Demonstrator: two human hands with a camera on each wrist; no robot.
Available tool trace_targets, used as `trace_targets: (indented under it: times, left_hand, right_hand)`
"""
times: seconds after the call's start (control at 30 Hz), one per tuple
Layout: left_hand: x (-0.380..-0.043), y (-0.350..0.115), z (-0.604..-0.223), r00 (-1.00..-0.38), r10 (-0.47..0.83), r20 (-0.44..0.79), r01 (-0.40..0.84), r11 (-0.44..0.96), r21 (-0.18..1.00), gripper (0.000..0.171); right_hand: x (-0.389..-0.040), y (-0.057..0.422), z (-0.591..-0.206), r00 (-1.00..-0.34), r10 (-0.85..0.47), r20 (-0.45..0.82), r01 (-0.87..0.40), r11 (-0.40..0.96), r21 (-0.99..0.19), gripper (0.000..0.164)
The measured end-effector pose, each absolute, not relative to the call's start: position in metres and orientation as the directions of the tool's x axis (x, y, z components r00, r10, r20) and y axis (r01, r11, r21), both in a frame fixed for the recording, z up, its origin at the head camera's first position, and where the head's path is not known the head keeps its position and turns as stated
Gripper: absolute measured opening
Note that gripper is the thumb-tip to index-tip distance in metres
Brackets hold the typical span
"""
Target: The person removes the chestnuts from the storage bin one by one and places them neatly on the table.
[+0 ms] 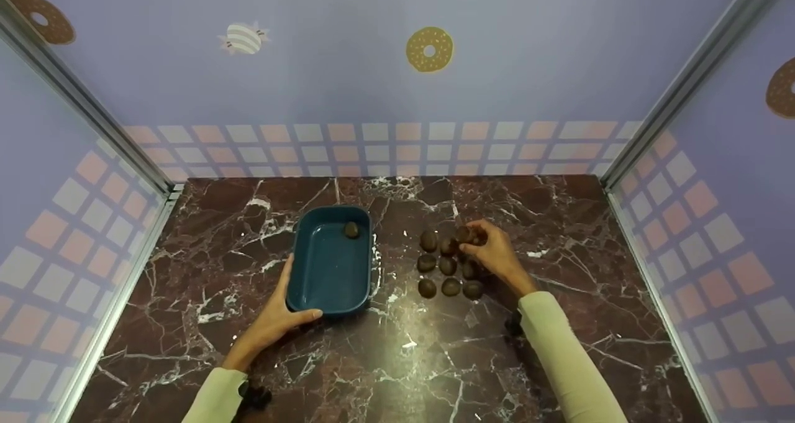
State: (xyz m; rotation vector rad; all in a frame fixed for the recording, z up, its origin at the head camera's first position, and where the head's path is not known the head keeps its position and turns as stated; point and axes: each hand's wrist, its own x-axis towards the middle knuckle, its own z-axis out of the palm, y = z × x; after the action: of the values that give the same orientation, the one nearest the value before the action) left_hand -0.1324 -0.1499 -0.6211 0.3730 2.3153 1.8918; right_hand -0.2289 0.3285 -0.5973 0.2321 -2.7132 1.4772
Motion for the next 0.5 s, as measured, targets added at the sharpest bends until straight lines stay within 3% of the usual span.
trace_targets:
  times: [0.37,0.5]
  left_hand:
    - [-0.134,-0.152,-0.627,-0.967,0.249,0.062,0.116,0.208,0.971,0.131]
    - [-0.129,-0.151,-0.606,-0.957,0.282,0.070,0.128,0.192,0.973,0.129]
  right_hand:
    - [-0.225,0.334,-0.607,-0.995,-0.086,0.056,-0.095,0.564,-0.820,0.045]
    - [-0.224,0.335,-0.611,-0.996,-0.079,0.051,-0.088,0.584,-0.807,0.044]
